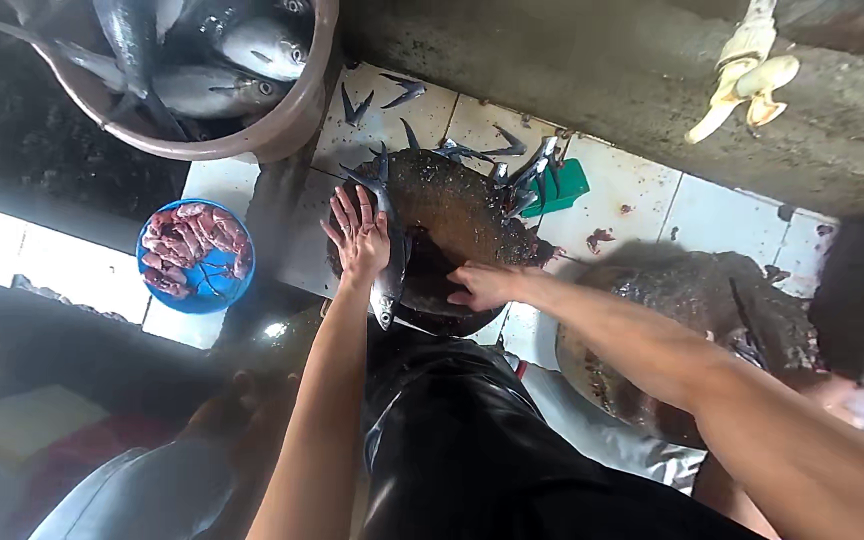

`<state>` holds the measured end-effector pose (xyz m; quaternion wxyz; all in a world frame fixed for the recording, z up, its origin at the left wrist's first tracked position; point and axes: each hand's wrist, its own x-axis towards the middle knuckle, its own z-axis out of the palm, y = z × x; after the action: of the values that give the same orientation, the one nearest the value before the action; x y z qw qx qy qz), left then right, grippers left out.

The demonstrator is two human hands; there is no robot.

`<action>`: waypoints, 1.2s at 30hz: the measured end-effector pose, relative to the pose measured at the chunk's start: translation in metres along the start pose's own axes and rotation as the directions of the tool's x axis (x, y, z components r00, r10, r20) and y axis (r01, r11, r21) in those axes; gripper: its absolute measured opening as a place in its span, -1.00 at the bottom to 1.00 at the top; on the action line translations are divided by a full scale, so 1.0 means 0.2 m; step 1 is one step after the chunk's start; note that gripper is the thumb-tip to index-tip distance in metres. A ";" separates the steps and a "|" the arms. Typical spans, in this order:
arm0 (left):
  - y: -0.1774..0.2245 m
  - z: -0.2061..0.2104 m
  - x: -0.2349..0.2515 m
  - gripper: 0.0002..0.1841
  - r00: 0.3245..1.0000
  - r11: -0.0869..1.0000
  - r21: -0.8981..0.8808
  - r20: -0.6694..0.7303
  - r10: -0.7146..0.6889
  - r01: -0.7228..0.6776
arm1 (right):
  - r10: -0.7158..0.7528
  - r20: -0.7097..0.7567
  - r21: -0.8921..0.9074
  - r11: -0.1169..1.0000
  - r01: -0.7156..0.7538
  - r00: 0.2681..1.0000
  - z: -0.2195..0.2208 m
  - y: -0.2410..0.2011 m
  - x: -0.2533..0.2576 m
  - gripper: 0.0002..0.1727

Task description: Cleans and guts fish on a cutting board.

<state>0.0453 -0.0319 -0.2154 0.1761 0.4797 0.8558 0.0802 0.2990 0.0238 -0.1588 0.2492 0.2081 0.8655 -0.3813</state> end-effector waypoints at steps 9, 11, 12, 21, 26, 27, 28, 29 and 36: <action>0.08 -0.46 -0.31 -0.17 0.763 0.849 0.037 0.462 0.453 -0.526 | 0.061 0.108 0.036 0.997 -0.065 0.992 0.01 -0.05 -0.16 -0.39; 0.07 -0.50 -0.33 -0.34 0.701 0.774 0.076 0.486 0.522 -0.629 | 0.124 0.153 0.057 0.989 -0.133 0.981 0.00 -0.07 -0.18 -0.32; 0.06 -0.50 -0.32 -0.44 0.657 0.700 0.099 0.458 0.599 -0.707 | 0.152 0.190 0.084 0.982 -0.170 0.970 -0.02 -0.10 -0.19 -0.31; 0.04 -0.46 -0.03 -0.55 0.687 0.587 0.359 0.332 0.647 -0.726 | 0.341 -0.035 -0.187 0.921 -0.342 0.939 -0.16 -0.42 -0.26 -0.40; 0.04 -0.59 -0.17 -0.68 0.862 0.841 0.248 0.308 0.402 -0.481 | 0.302 -0.152 -0.241 0.912 -0.332 0.941 -0.16 -0.53 -0.24 -0.46; 0.03 -0.56 -0.17 -0.70 0.872 0.855 0.214 0.258 0.416 -0.472 | 0.331 -0.117 -0.274 0.895 -0.351 0.936 -0.21 -0.58 -0.26 -0.46; 0.01 -0.48 -0.14 -0.71 0.876 0.853 0.217 0.209 0.435 -0.475 | 0.373 -0.070 -0.305 0.875 -0.376 0.925 -0.25 -0.62 -0.28 -0.45; 0.01 -0.40 -0.11 -0.71 0.874 0.839 0.247 0.182 0.451 -0.484 | 0.407 -0.029 -0.329 0.859 -0.393 0.913 -0.29 -0.66 -0.28 -0.44; 0.04 -0.28 -0.03 -0.69 0.900 0.854 0.285 0.159 0.405 -0.435 | 0.440 0.142 -0.492 0.809 -0.323 0.887 -0.48 -0.64 -0.15 -0.65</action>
<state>0.0330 -0.0311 -0.1591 0.1158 0.6799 0.7228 -0.0425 0.2251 0.0130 -0.0134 0.4695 0.2652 0.8317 -0.1327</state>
